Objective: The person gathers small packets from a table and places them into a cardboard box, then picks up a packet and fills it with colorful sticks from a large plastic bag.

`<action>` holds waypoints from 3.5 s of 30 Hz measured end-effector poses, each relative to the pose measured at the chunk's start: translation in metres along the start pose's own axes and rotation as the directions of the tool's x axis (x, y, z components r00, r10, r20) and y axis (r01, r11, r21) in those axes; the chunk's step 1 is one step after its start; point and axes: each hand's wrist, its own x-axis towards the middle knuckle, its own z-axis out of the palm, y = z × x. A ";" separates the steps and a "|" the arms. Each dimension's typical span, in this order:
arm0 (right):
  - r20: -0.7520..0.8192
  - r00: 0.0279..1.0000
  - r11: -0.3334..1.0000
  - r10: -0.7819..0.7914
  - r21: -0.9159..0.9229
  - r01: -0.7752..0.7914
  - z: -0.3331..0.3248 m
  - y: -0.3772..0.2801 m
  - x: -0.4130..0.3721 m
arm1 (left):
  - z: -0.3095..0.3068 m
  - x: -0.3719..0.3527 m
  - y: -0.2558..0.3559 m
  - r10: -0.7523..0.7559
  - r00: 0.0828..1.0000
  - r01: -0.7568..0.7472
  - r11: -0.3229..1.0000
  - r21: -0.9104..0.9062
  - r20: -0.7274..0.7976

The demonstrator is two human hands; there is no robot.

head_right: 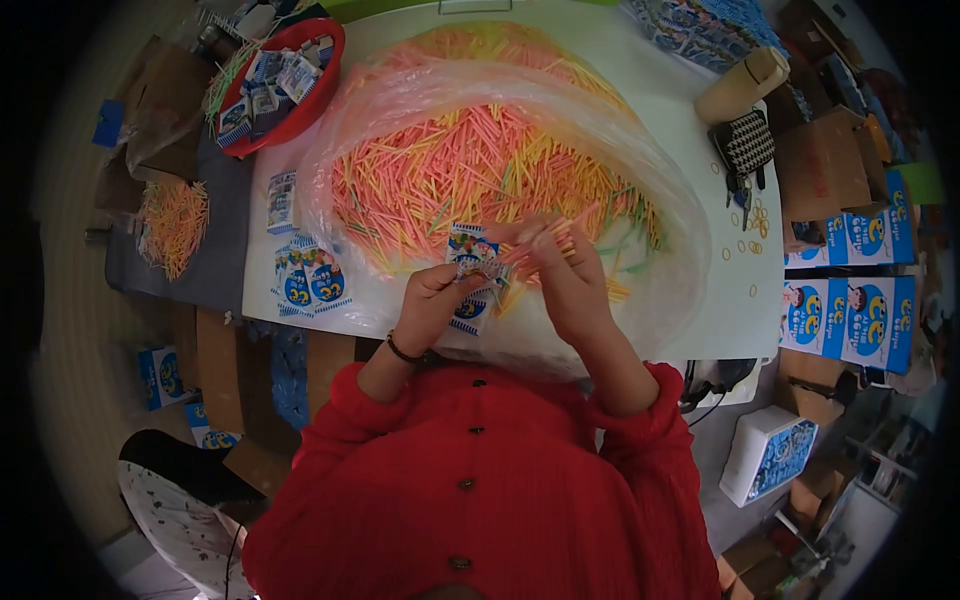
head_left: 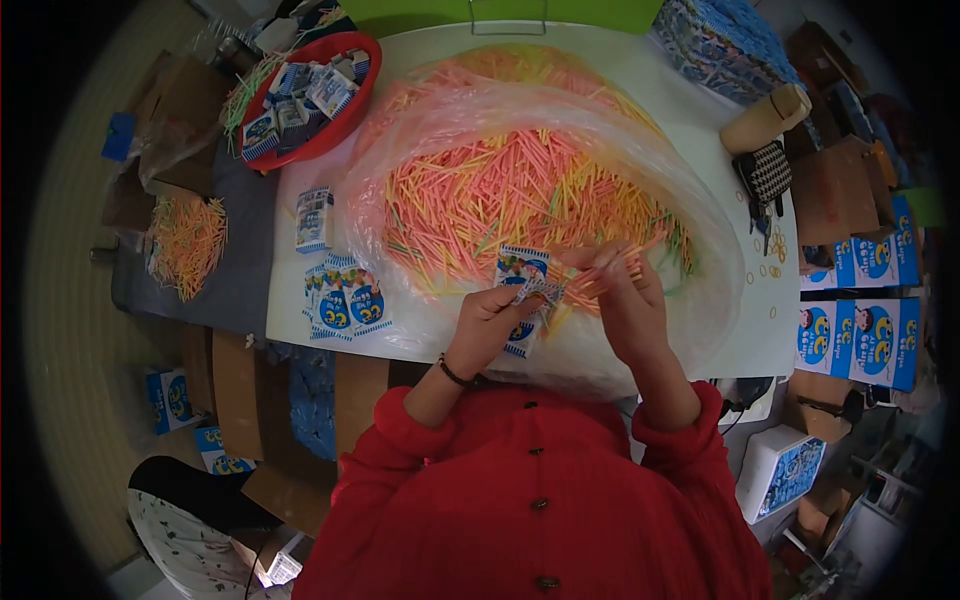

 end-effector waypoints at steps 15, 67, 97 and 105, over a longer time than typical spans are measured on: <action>0.340 0.939 0.765 0.052 -0.618 0.181 0.005 0.028 0.005 | 0.000 -0.003 -0.011 0.076 0.994 -0.070 0.994 -0.083 0.078; 0.212 0.976 -0.429 -0.051 -0.887 0.171 -0.006 0.087 0.187 | -0.023 0.020 0.015 0.397 0.916 -0.084 0.322 0.943 -0.054; 0.065 0.983 0.063 -0.174 -0.995 0.077 -0.016 0.037 0.059 | -0.031 0.008 0.023 -0.141 0.968 0.042 0.907 -0.418 -0.209; 0.394 0.918 -0.167 0.056 -0.902 0.397 -0.031 0.048 0.064 | -0.034 0.006 0.016 -0.122 0.972 0.027 0.907 -0.420 -0.200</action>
